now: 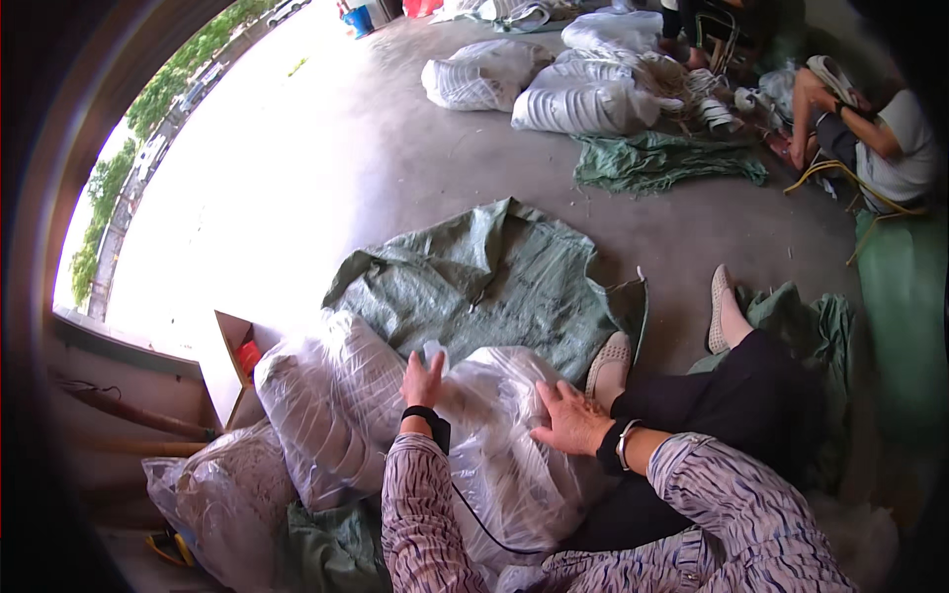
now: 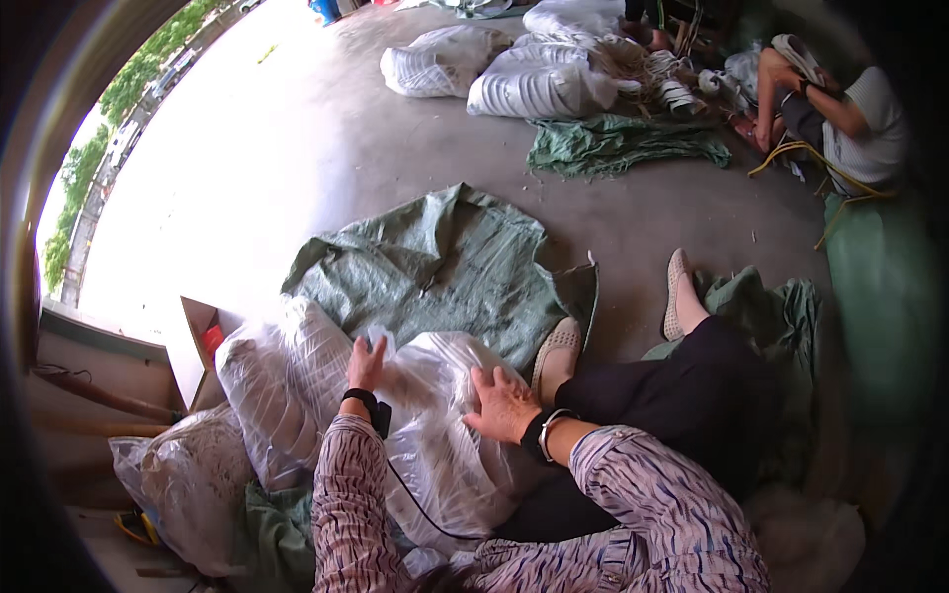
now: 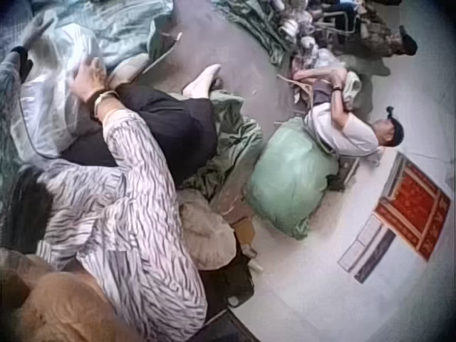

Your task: Lacing a shoe by threading laces through the eyelets.

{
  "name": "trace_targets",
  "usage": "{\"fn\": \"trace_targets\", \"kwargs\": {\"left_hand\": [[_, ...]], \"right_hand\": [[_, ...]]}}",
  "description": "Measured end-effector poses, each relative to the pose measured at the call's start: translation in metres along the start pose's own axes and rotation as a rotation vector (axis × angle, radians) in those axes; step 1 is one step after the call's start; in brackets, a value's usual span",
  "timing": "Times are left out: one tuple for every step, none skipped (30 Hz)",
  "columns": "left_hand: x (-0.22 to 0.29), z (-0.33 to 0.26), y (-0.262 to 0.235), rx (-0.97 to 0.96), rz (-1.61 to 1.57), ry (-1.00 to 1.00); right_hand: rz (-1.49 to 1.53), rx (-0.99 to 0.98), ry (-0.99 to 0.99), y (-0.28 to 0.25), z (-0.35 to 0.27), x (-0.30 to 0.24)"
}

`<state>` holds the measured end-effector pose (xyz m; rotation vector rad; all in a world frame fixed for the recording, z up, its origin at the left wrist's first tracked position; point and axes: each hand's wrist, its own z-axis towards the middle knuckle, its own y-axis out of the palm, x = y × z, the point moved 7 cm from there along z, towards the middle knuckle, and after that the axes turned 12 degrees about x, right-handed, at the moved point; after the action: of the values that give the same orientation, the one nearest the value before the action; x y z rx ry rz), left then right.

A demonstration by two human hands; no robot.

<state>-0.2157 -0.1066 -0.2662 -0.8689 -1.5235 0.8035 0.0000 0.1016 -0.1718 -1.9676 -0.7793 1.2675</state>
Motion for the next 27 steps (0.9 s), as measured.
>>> {"fn": "trace_targets", "kwargs": {"left_hand": [[0.017,0.000,0.019,-0.095,0.145,0.014],[-0.004,0.011,0.037,-0.160,0.192,0.004],[0.013,0.007,0.065,-0.263,0.287,-0.013],[0.016,0.006,0.093,-0.386,0.339,0.035],[-0.072,0.024,0.091,-0.339,0.356,0.016],[-0.121,0.043,0.073,-0.657,0.779,0.865],[-0.124,0.043,0.098,-0.666,0.757,0.894],[-0.123,0.042,0.115,-0.675,0.742,0.956],[-0.127,0.040,0.117,-0.678,0.738,0.997],[-0.135,0.040,0.112,-0.677,0.743,1.027],[-0.142,0.041,0.096,-0.668,0.758,1.047],[-0.151,0.041,0.072,-0.659,0.780,1.057],[-0.046,0.006,0.106,-0.568,0.565,1.159],[-0.033,-0.015,0.089,-0.554,0.576,1.156],[-0.042,-0.001,0.057,-0.401,0.184,0.554],[-0.082,0.002,0.020,-0.195,-0.199,-0.048],[-0.102,-0.012,-0.005,-0.105,-0.658,-0.224],[-0.089,-0.032,-0.015,-0.049,-0.856,-0.498],[-0.053,-0.053,-0.037,-0.025,-0.847,-0.425],[-0.022,-0.073,-0.067,0.008,-0.836,-0.355],[0.001,-0.093,-0.097,-0.012,-0.872,-0.369],[0.021,-0.111,-0.127,-0.028,-0.908,-0.384],[0.045,-0.122,-0.164,0.014,-0.890,-0.223],[0.058,-0.138,-0.204,0.061,-0.850,-0.082],[0.081,-0.158,-0.233,0.124,-1.098,-0.147],[0.101,-0.177,-0.260,0.199,-1.335,-0.229],[0.132,-0.200,-0.314,0.426,-0.831,0.170]], "right_hand": [[0.062,0.022,0.024,0.000,0.005,0.015],[0.117,0.006,0.030,0.011,0.009,0.017],[0.094,-0.050,0.101,0.007,0.009,0.035],[0.080,-0.105,0.166,0.001,0.009,0.044],[0.147,-0.120,0.110,0.010,0.011,0.017],[0.232,-0.163,0.021,0.020,0.010,-0.023],[0.210,-0.189,0.127,0.011,0.012,-0.011],[0.201,-0.176,0.146,0.005,0.016,0.001],[0.187,-0.228,0.150,0.007,0.018,0.006],[0.176,-0.285,0.143,0.009,0.020,0.007],[0.208,-0.298,0.102,0.013,0.019,0.001],[0.217,-0.305,0.065,0.017,0.018,-0.009],[0.208,-0.267,0.193,0.014,0.020,0.039],[0.241,-0.264,0.198,0.014,0.018,0.039],[0.287,-0.290,0.214,0.022,0.017,0.041],[0.325,-0.324,0.239,0.027,0.015,0.035],[0.362,-0.334,0.229,0.034,0.014,0.033],[0.392,-0.328,0.260,0.042,0.013,0.049],[0.403,-0.329,0.305,0.045,0.011,0.059],[0.512,-0.332,0.316,0.045,0.007,0.059],[0.538,-0.336,0.333,0.038,0.002,0.056],[0.564,-0.343,0.346,0.033,-0.001,0.053],[0.711,-0.357,0.502,0.036,-0.008,0.061],[0.857,-0.273,0.581,0.015,-0.014,0.048],[1.000,-0.293,0.498,0.016,-0.004,0.054],[1.098,-0.362,0.563,0.016,-0.002,0.049],[1.278,-0.480,0.601,0.006,-0.009,0.014]]}}
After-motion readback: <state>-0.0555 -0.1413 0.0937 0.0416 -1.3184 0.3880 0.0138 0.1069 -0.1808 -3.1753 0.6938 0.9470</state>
